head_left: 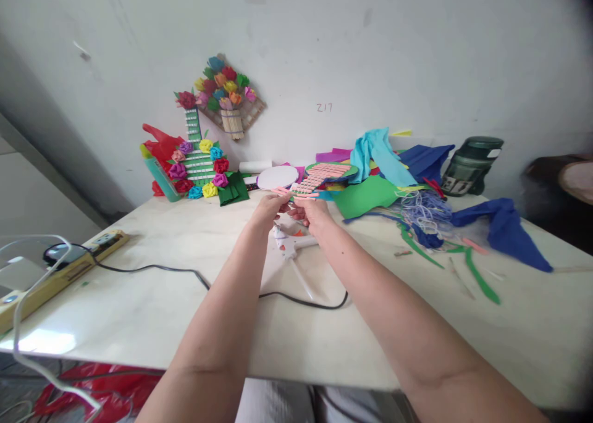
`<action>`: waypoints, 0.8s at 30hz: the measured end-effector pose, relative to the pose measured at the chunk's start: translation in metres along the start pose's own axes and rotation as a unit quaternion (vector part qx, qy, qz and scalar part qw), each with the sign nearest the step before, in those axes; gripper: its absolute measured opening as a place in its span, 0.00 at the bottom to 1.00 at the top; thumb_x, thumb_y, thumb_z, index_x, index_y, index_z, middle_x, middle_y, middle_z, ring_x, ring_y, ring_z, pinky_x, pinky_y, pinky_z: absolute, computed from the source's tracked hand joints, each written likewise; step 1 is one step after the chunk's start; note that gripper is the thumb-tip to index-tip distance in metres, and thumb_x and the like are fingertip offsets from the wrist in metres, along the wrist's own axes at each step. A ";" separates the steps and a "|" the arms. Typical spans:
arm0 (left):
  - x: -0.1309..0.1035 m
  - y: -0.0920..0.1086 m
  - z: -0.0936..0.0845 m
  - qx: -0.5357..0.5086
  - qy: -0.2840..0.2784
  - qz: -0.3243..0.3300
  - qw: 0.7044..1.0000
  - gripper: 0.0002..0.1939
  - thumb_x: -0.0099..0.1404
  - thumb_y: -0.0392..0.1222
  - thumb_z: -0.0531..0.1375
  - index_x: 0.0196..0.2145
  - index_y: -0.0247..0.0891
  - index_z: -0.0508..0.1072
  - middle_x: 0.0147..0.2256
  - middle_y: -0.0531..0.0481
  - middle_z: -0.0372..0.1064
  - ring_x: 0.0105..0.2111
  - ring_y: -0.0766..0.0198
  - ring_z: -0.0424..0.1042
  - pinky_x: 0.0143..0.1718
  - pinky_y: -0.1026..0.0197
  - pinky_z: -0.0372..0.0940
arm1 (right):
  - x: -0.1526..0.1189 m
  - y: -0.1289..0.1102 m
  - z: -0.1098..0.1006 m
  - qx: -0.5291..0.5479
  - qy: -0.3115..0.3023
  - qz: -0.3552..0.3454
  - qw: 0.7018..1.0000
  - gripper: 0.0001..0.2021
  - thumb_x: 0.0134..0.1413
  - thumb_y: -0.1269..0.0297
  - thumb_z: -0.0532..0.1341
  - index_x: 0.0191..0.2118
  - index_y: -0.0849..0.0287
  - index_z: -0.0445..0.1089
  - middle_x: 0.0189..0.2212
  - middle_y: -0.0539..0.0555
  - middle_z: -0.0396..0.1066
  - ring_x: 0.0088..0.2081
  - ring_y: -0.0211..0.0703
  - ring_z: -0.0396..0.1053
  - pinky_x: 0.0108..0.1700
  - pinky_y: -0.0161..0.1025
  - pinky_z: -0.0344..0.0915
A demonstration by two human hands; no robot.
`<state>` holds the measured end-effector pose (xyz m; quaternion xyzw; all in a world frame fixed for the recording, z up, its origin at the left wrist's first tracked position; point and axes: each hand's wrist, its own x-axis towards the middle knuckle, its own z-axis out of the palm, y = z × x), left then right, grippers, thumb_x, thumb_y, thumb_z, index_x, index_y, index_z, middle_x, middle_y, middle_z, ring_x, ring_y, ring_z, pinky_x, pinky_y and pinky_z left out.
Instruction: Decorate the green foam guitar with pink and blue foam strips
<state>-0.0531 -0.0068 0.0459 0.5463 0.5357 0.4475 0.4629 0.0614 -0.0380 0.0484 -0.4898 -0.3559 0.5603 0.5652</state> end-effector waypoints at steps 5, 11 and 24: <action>0.002 0.000 -0.001 -0.021 -0.002 -0.024 0.999 0.16 0.48 0.53 0.63 0.21 0.37 0.67 0.19 0.53 0.64 0.21 0.68 0.62 0.24 0.63 0.49 | -0.002 0.000 0.002 0.010 0.000 0.001 1.000 0.07 0.46 0.73 0.57 0.21 0.65 0.65 0.11 0.51 0.66 0.13 0.32 0.61 0.13 0.27 0.42; 0.003 0.002 -0.002 -0.056 -0.003 -0.062 0.996 0.13 0.48 0.49 0.63 0.22 0.37 0.67 0.19 0.54 0.64 0.21 0.69 0.63 0.23 0.64 0.50 | -0.003 0.001 0.004 0.011 0.006 0.011 1.000 0.08 0.46 0.73 0.57 0.19 0.65 0.65 0.11 0.50 0.65 0.13 0.31 0.61 0.12 0.27 0.42; 0.003 0.004 -0.012 -0.053 -0.025 -0.114 0.992 0.26 0.50 0.66 0.56 0.19 0.37 0.65 0.19 0.48 0.67 0.19 0.65 0.64 0.22 0.63 0.51 | 0.002 0.004 0.004 0.014 0.007 0.009 1.000 0.07 0.45 0.72 0.58 0.20 0.65 0.66 0.12 0.52 0.67 0.14 0.32 0.62 0.12 0.27 0.43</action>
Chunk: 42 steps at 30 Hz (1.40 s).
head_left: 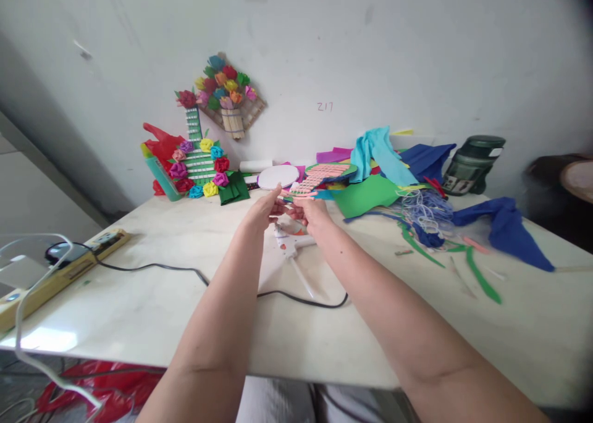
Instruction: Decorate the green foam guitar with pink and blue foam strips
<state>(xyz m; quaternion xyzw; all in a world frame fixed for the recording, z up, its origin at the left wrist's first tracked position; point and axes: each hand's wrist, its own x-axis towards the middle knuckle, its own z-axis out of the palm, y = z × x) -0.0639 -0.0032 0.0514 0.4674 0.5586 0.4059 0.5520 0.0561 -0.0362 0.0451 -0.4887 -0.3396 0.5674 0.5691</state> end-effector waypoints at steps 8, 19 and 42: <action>0.009 -0.003 -0.017 -0.062 0.249 0.149 0.955 0.15 0.57 0.53 0.53 0.25 0.38 0.65 0.26 0.45 0.73 0.28 0.63 0.69 0.25 0.64 0.55 | 0.000 0.001 0.000 0.001 0.002 0.011 1.000 0.07 0.45 0.73 0.58 0.20 0.65 0.65 0.14 0.53 0.68 0.14 0.30 0.62 0.12 0.27 0.42; -0.016 0.007 -0.017 -0.051 0.131 0.153 0.978 0.11 0.48 0.47 0.61 0.25 0.37 0.65 0.28 0.47 0.73 0.30 0.65 0.68 0.31 0.63 0.57 | -0.007 -0.009 0.002 0.019 -0.004 0.012 1.000 0.09 0.49 0.71 0.57 0.20 0.65 0.65 0.13 0.51 0.68 0.14 0.29 0.61 0.13 0.26 0.44; -0.029 -0.019 -0.013 -0.057 0.104 0.202 0.972 0.15 0.46 0.50 0.63 0.25 0.36 0.66 0.27 0.46 0.72 0.31 0.65 0.70 0.31 0.65 0.61 | -0.015 -0.025 -0.005 0.036 -0.025 0.004 0.999 0.08 0.49 0.71 0.57 0.22 0.65 0.66 0.14 0.50 0.68 0.16 0.28 0.62 0.15 0.26 0.47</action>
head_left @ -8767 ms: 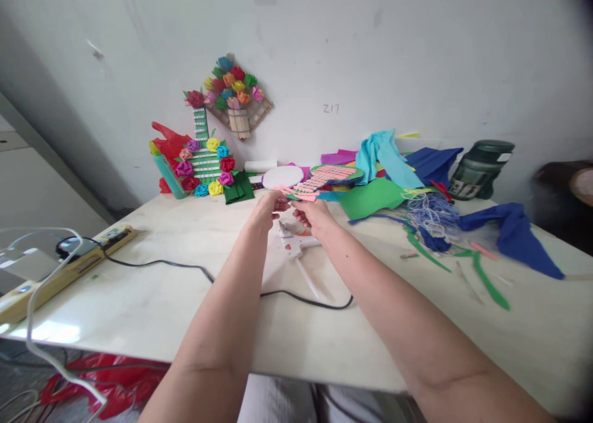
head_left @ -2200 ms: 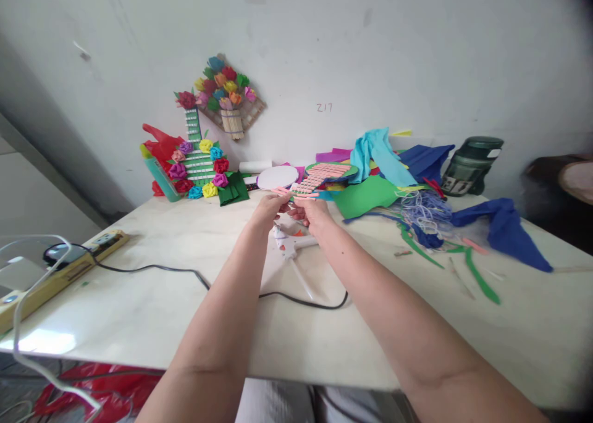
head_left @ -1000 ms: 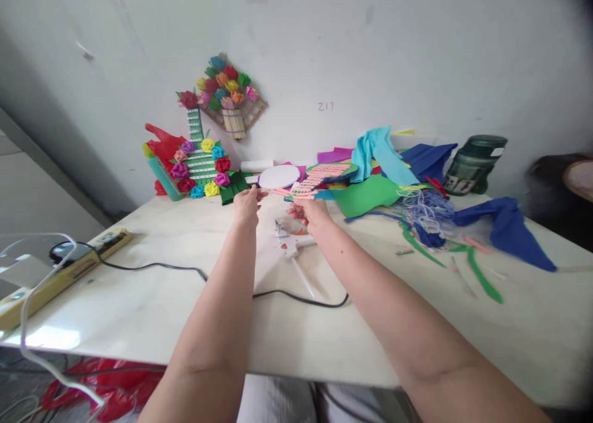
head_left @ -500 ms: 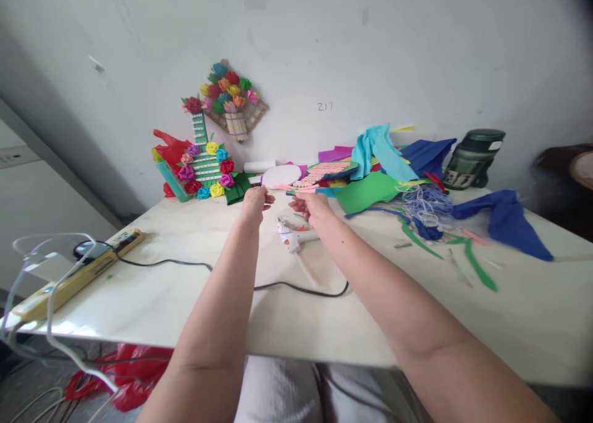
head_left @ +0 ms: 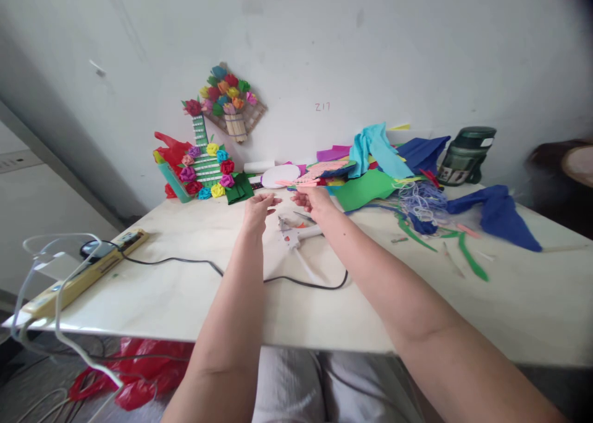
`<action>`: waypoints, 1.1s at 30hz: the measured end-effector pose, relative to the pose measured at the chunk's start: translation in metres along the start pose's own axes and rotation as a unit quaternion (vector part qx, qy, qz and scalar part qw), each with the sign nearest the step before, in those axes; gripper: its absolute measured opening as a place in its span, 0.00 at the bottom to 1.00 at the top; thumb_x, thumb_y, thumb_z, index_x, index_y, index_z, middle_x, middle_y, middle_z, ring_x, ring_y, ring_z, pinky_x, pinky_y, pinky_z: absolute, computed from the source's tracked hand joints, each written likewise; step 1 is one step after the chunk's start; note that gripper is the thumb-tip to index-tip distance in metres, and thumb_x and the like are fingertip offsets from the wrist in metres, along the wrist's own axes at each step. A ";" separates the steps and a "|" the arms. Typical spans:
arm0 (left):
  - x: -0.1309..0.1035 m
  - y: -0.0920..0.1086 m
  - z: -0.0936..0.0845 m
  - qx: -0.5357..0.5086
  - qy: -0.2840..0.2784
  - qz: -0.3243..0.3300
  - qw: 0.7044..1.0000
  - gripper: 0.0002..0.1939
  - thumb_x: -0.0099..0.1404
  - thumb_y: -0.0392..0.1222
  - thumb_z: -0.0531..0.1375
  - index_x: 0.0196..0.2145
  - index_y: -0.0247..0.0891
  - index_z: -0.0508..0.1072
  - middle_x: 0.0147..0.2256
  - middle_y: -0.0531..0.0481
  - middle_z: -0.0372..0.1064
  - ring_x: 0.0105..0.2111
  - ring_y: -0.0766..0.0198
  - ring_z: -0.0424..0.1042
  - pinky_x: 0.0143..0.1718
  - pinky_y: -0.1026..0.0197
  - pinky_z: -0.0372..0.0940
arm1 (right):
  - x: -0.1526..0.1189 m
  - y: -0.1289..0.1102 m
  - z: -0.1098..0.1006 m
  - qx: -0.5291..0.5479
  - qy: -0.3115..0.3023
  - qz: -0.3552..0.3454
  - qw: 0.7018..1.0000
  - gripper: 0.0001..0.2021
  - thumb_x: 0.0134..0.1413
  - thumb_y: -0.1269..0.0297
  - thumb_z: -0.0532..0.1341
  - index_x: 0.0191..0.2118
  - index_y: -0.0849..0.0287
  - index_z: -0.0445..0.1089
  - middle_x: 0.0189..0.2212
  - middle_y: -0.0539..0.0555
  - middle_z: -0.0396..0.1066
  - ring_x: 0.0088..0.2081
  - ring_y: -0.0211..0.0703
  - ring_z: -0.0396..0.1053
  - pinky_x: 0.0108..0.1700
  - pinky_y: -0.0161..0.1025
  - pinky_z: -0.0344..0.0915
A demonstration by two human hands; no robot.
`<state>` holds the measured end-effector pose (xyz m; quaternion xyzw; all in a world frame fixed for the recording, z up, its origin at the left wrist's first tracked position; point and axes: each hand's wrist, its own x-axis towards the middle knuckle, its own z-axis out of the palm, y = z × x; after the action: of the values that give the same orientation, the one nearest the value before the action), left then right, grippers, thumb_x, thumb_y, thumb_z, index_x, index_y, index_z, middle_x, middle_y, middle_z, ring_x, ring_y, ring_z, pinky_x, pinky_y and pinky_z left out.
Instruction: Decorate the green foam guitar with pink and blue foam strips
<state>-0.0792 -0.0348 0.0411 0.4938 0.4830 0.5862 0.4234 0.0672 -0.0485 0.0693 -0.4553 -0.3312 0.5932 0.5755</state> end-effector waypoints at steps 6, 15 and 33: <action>-0.005 0.006 -0.003 0.063 -0.002 -0.025 0.998 0.15 0.51 0.52 0.60 0.22 0.37 0.65 0.18 0.50 0.67 0.22 0.66 0.68 0.26 0.65 0.58 | 0.002 -0.001 -0.001 -0.008 0.003 0.014 1.000 0.08 0.48 0.71 0.58 0.21 0.65 0.66 0.13 0.51 0.68 0.16 0.29 0.63 0.14 0.26 0.45; -0.021 0.023 0.005 0.419 -0.136 0.060 0.896 0.19 0.35 0.55 0.68 0.22 0.41 0.70 0.23 0.48 0.68 0.32 0.53 0.68 0.30 0.60 0.59 | 0.006 -0.009 -0.007 -0.023 -0.004 -0.003 1.000 0.08 0.47 0.71 0.57 0.20 0.66 0.67 0.14 0.51 0.68 0.16 0.28 0.63 0.14 0.26 0.45; -0.047 0.031 0.040 0.707 -0.289 0.197 0.615 0.17 0.45 0.41 0.60 0.36 0.39 0.74 0.36 0.43 0.72 0.45 0.49 0.62 0.52 0.47 0.49 | 0.008 -0.011 -0.008 -0.010 0.006 -0.006 1.000 0.08 0.46 0.71 0.58 0.19 0.65 0.67 0.14 0.52 0.69 0.16 0.29 0.63 0.13 0.26 0.44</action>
<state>-0.0331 -0.0801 0.0655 0.8675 0.4916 -0.0405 -0.0646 0.0799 -0.0400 0.0753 -0.4625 -0.3363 0.5838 0.5763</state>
